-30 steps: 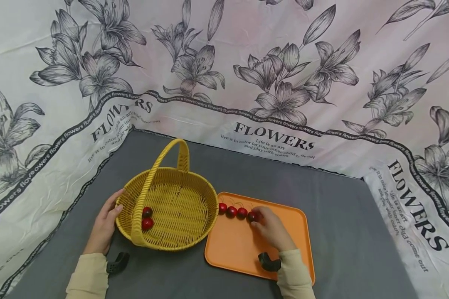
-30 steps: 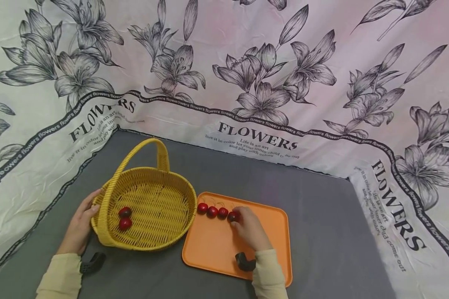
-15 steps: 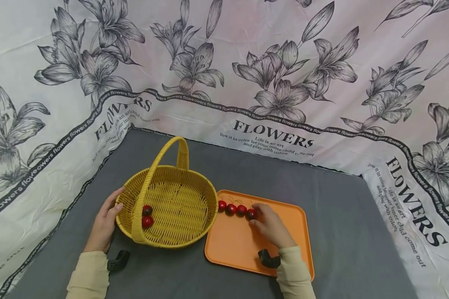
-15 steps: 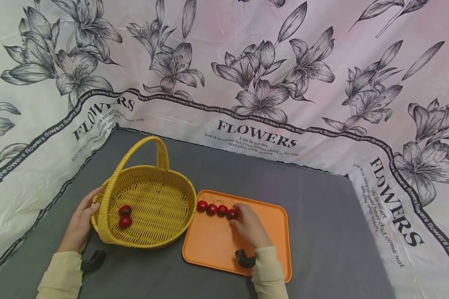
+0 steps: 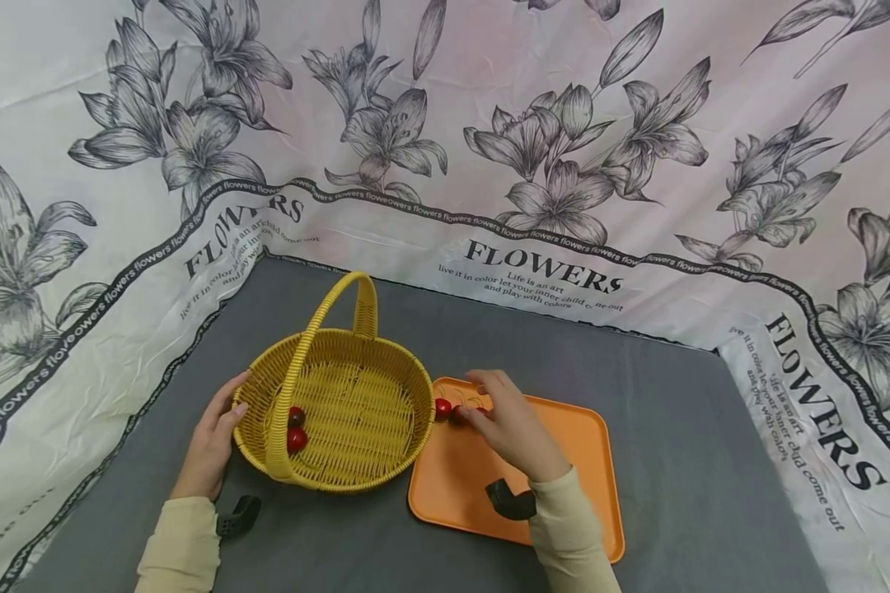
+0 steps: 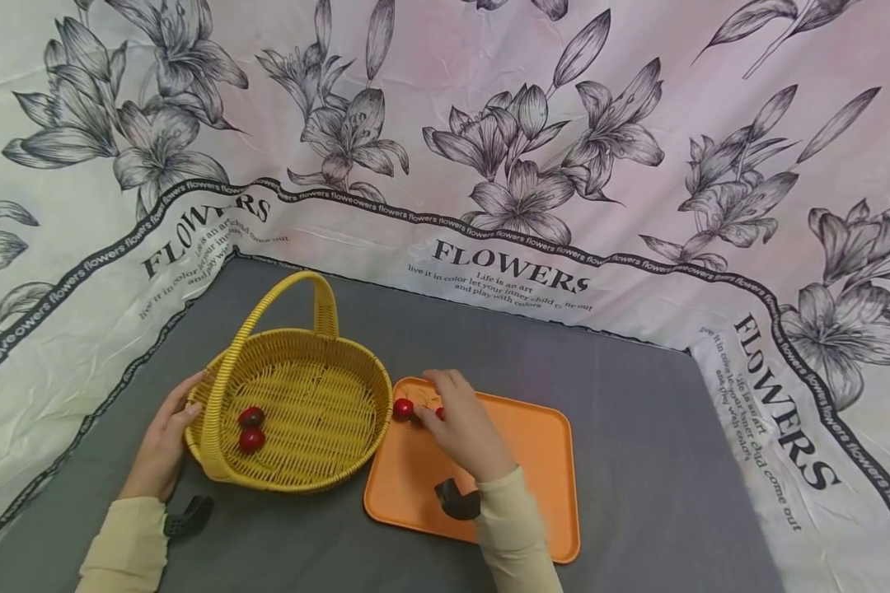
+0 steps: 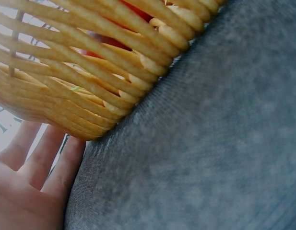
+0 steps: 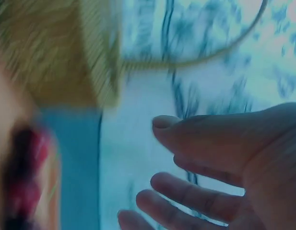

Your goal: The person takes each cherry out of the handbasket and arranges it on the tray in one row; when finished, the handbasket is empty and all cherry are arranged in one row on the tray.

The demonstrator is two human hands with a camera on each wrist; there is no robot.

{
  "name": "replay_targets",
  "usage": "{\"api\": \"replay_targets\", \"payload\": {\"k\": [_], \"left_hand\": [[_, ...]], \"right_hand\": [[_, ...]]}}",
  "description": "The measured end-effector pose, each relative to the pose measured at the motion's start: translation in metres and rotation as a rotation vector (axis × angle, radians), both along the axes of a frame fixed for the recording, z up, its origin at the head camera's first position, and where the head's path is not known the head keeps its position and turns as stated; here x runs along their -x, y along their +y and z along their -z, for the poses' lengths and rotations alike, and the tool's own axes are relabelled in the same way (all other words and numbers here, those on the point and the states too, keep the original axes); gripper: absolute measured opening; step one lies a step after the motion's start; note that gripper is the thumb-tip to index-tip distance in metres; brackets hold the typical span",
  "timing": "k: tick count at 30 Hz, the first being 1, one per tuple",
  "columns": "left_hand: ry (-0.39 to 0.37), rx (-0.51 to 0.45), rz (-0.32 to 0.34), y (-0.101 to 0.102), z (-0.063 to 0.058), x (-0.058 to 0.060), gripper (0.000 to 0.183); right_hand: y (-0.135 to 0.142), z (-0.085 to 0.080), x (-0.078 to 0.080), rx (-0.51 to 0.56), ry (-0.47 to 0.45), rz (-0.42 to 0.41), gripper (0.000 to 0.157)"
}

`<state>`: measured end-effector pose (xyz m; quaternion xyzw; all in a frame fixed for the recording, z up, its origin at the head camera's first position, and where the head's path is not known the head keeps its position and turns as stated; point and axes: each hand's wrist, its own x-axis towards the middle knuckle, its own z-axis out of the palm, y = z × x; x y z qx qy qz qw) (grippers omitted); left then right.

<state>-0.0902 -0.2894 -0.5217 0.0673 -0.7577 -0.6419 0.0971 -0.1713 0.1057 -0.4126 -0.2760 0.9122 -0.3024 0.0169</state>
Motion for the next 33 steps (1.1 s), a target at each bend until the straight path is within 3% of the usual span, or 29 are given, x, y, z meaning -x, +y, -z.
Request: {"api": "replay_targets", "payload": {"k": [4,8,12,15,20,22,29,33], "left_hand": [[-0.01,0.011,-0.003,-0.002,0.0,-0.001,0.049],[-0.026,0.016,0.004,-0.003,0.0,0.0,0.05],[-0.03,-0.005,0.026,0.003,0.003,0.005,0.051],[-0.031,-0.018,0.037,0.007,0.006,0.008,0.051],[-0.031,-0.012,0.027,0.007,0.009,0.007,0.05],[-0.024,-0.006,0.02,0.005,0.009,0.007,0.05],[-0.017,0.008,0.014,0.002,0.005,0.003,0.05],[-0.021,0.011,0.003,0.0,0.003,0.0,0.05]], "right_hand": [[-0.056,-0.015,0.01,-0.034,0.015,-0.212,0.038],[-0.118,-0.009,0.025,-0.11,-0.02,-0.392,0.035],[-0.166,0.007,0.033,-0.236,-0.075,-0.475,0.033],[-0.189,0.018,0.035,-0.353,-0.133,-0.5,0.021],[-0.211,0.027,0.031,-0.479,-0.177,-0.537,0.011],[-0.216,0.031,0.029,-0.502,-0.15,-0.55,0.01],[-0.223,0.034,0.027,-0.507,-0.096,-0.563,0.017],[-0.215,0.026,0.031,-0.448,-0.062,-0.599,0.017]]}}
